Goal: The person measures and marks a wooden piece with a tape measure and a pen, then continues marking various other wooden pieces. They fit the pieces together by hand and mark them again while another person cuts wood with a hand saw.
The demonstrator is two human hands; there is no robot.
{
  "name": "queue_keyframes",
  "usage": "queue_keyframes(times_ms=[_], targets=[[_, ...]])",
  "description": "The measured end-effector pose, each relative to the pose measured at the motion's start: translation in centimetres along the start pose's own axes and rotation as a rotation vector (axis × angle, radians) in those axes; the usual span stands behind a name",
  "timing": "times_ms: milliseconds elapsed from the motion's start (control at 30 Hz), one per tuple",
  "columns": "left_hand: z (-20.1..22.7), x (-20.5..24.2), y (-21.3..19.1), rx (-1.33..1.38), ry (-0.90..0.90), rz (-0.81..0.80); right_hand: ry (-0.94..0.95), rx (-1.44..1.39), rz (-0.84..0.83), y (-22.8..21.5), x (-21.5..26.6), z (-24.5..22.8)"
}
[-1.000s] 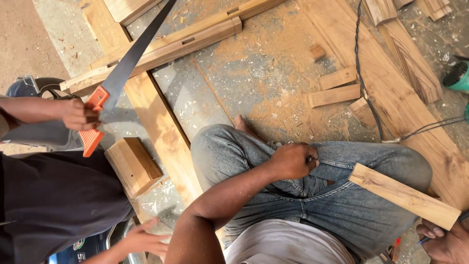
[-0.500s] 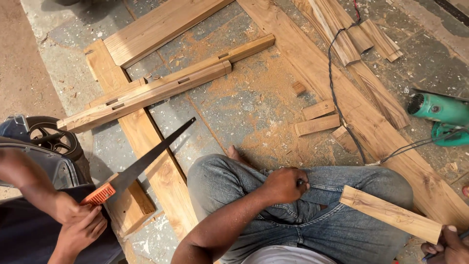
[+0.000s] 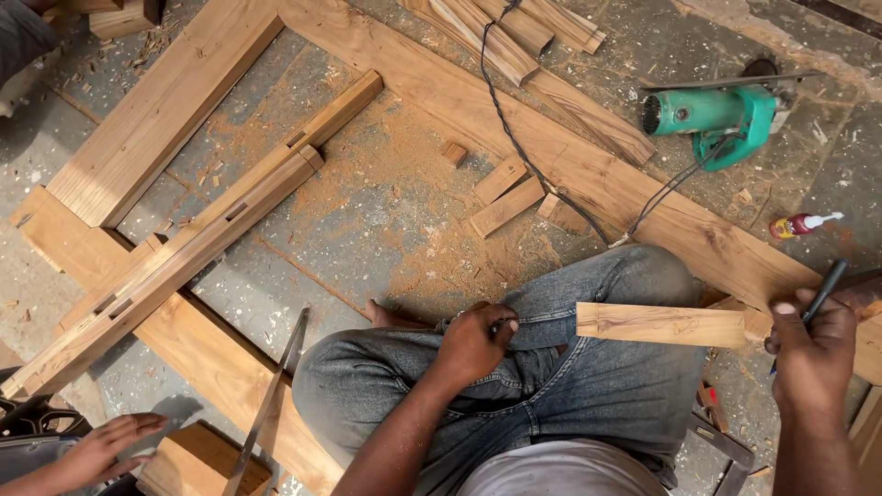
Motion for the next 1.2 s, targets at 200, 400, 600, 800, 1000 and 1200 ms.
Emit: queue_keyframes(times_ms=[200,400,600,800,1000,1200], targets=[[0.0,-0.7,1.2,0.233,0.133,-0.101,-0.582,0.519,-0.313,9.8,3.1,-10.8],[-1.5,-0.8,3.4,0.691,0.192,-0.239,-0.498,0.37,-0.827,20.2,7.9,-12.8],[-3.3,-0.3,1.8,0.716,0.007,-0.066,-0.421,0.892,-1.23,16.1,4.0,-12.6],[-3.0,-1.4,0.3,0.924,-0.127,-0.058,-0.378,1.45,-1.253,8.1,1.5,-7.5],[-2.3,-2.5,1.1,1.113,-0.291,-0.295,-0.232,1.42,-1.203,14.4,-9.2,-7.2],[-7.5,-5.0,5.5,1.129,-0.318,-0.29,-0.262,0.833,-0.755,31.9,-31.6,3.8]])
Point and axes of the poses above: each hand's wrist, its own x-axis away from the middle knuckle, its own y-axis out of the palm, z = x × y, the point moved 2 cm from there along -x, towards the middle knuckle, and after that the axes turned 11 degrees about -y, right-handed, at the moved point
